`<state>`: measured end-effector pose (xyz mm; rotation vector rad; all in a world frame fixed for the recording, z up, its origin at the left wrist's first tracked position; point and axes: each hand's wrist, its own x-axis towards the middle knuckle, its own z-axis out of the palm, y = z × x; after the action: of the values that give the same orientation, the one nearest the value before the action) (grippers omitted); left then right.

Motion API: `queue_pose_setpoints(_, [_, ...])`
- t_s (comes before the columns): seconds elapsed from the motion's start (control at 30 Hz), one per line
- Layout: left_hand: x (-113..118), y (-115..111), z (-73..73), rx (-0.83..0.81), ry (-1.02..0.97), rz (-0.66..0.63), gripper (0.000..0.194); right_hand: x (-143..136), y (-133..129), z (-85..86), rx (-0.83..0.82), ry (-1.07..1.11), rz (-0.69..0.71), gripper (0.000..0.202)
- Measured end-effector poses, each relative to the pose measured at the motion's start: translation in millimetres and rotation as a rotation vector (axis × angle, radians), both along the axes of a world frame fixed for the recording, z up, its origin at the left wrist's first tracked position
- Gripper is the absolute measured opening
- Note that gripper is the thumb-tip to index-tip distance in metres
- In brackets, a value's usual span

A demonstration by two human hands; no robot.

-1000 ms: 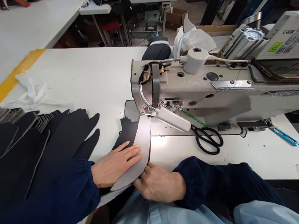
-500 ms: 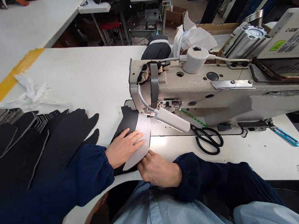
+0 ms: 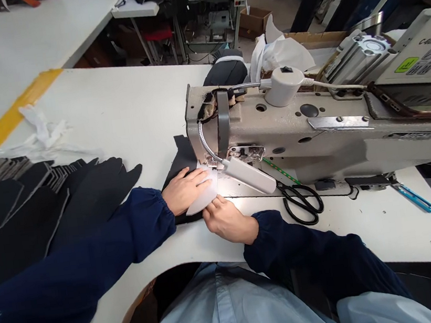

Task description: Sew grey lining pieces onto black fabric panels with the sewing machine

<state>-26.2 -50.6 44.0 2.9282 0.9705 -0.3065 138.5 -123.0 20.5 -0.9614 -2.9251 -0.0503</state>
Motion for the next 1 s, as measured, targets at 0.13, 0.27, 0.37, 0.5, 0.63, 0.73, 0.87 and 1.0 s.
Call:
queue_pose_setpoints(0.13, [-5,2,11.0,-0.038,-0.072,-0.041,0.038,2,9,-1.7,0.019,0.038,-0.041,0.025])
queue_pose_setpoints(0.27, [-13,-8,14.2,-0.128,-0.044,-0.122,0.053,1,8,2.7,-0.077,0.034,-0.009,0.022])
queue_pose_setpoints(0.37, [-13,-12,9.5,-0.097,0.014,-0.09,0.061,0,5,3.5,-0.084,0.025,-0.012,0.023])
queue_pose_setpoints(0.5, [-6,-8,2.0,-0.027,0.043,-0.039,0.056,-1,5,-1.5,0.018,0.017,-0.048,0.026])
queue_pose_setpoints(0.63, [-1,-2,1.8,0.03,0.023,-0.063,0.047,0,8,-6.3,0.107,0.021,-0.058,0.028])
queue_pose_setpoints(0.73, [3,0,3.2,0.089,-0.004,-0.063,0.04,0,9,-7.5,0.134,0.02,-0.071,0.027])
queue_pose_setpoints(0.87, [9,3,2.4,0.138,-0.042,-0.063,0.027,-3,7,-8.9,0.161,0.036,-0.059,0.028])
queue_pose_setpoints(1.0, [14,7,-0.5,0.124,-0.065,-0.114,0.02,-4,5,-12.1,0.192,0.057,-0.046,0.03])
